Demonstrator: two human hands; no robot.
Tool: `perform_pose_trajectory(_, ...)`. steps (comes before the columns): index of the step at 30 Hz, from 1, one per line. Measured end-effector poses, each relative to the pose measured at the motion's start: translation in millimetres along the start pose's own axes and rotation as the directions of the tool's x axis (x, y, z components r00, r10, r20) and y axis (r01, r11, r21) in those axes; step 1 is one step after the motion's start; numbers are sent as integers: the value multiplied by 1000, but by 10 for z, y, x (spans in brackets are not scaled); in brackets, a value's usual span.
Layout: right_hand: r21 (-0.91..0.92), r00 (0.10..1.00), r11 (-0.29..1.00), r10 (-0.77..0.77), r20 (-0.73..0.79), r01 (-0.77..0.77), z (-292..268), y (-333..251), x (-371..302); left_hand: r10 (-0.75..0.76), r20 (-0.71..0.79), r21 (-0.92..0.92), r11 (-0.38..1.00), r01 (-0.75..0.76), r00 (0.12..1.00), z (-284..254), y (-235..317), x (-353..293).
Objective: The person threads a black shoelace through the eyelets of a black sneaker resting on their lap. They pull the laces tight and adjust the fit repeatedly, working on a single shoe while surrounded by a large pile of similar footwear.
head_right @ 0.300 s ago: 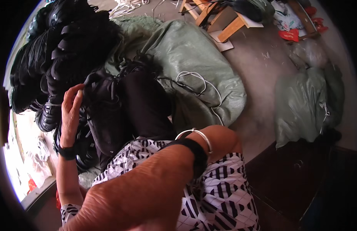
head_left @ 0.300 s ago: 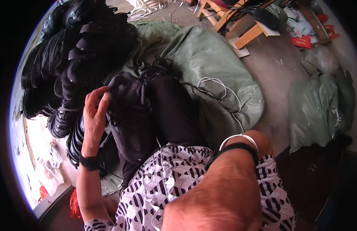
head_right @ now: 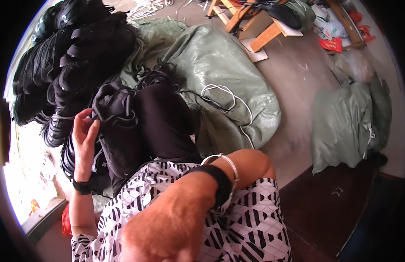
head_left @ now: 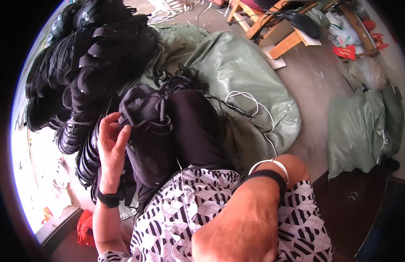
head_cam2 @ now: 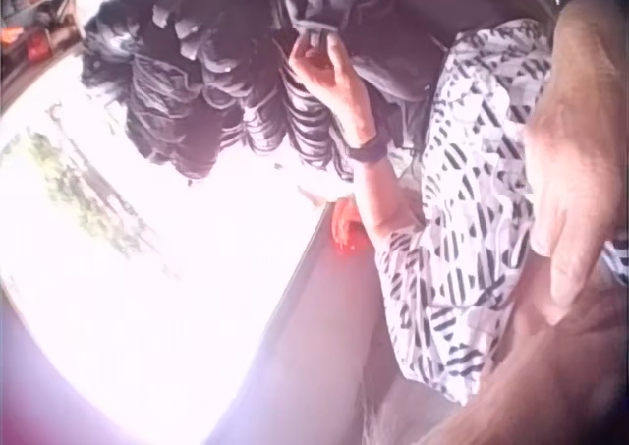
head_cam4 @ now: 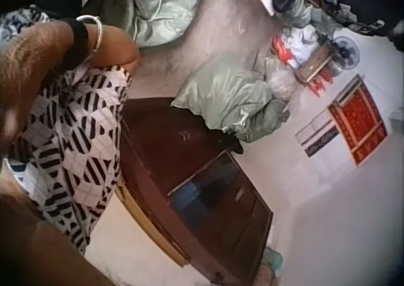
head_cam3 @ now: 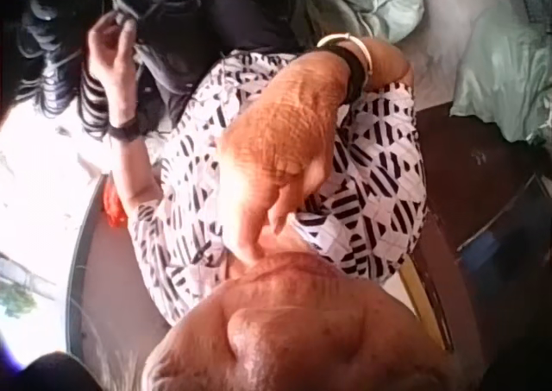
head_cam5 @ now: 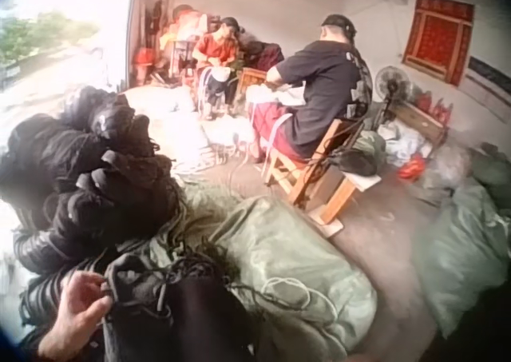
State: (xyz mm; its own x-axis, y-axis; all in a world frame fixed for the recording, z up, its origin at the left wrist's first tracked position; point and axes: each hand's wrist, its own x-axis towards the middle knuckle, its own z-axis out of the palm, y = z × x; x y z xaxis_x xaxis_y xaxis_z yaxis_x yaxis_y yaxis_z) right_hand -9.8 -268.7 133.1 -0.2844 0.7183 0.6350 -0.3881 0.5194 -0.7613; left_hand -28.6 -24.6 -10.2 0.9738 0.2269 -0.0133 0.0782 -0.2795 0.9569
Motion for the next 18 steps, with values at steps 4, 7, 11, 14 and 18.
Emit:
perform_pose_trajectory(4,-73,804,861,435,-406,-503,-376,147,-392,-210,59,-227,949,218,976,-60,56,-127)
perform_pose_trajectory(7,96,150,630,326,-933,-771,-779,631,-932,-219,56,-321,920,225,974,-127,-16,-142)
perform_pose_trajectory(11,189,16,590,325,-946,-785,-996,795,-1054,-64,-19,-324,944,55,998,-121,434,-236)
perform_pose_trajectory(14,218,10,615,345,-938,-758,-1090,889,-1050,203,303,-721,688,84,931,-305,897,-531)
perform_pose_trajectory(18,254,-23,651,342,-940,-715,-1113,908,-1054,756,515,-822,569,-16,403,-524,1306,-482)
